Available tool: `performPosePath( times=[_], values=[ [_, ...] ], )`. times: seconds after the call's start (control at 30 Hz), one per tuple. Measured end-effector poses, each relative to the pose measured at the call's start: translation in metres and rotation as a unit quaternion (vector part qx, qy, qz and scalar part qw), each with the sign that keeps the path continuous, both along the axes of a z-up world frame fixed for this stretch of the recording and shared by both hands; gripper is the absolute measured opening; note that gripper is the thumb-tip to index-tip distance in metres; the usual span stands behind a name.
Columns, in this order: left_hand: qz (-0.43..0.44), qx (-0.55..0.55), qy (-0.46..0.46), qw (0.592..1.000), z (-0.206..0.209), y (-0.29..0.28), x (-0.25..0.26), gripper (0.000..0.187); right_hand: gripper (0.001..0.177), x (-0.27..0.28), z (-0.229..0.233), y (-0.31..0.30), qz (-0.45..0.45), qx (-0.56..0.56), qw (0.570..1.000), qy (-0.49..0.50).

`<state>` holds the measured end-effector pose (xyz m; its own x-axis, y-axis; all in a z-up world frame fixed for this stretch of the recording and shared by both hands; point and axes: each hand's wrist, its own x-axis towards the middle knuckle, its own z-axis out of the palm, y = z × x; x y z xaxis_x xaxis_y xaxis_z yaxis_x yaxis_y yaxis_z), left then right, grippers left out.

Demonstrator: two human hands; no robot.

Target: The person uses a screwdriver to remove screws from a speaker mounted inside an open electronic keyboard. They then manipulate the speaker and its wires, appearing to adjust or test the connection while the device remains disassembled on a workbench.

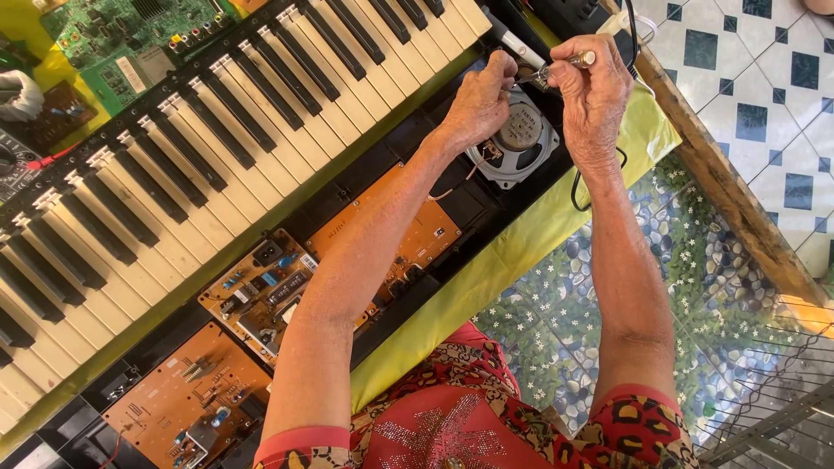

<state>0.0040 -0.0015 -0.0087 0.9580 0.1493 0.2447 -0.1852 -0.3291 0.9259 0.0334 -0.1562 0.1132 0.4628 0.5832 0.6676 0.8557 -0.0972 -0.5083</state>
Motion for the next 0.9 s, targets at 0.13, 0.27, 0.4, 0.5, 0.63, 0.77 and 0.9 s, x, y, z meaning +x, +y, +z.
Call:
performPosePath(
  times=[0.13,0.27,0.4,0.5,0.63,0.77,0.9],
  values=[
    [0.018,0.037,0.085,0.996,0.004,-0.006,0.0,0.041,0.018,-0.003,0.001,0.002,-0.002,-0.003,1.0,-0.009],
    [0.018,0.113,0.116,0.987,0.025,-0.005,-0.014,0.041,0.006,-0.006,-0.001,0.002,-0.004,-0.015,1.0,-0.007],
    [0.025,0.121,0.097,0.988,0.033,-0.004,-0.014,0.041,0.011,-0.002,-0.005,-0.001,-0.028,-0.08,0.995,-0.049],
    [0.016,0.109,0.117,0.987,0.042,-0.001,-0.017,0.041,0.018,-0.013,0.011,0.005,-0.009,-0.116,0.991,-0.061],
    [0.008,0.114,0.127,0.985,0.048,0.0,-0.015,0.046,0.028,-0.013,0.009,0.015,-0.036,-0.074,0.995,-0.049],
    [-0.007,0.14,0.092,0.986,0.046,0.001,-0.01,0.055,0.026,-0.009,0.002,0.025,-0.081,-0.106,0.984,-0.12],
    [-0.002,0.14,0.08,0.987,0.047,0.003,-0.013,0.047,0.018,-0.008,0.0,0.027,-0.058,-0.071,0.99,-0.103]
  ],
)
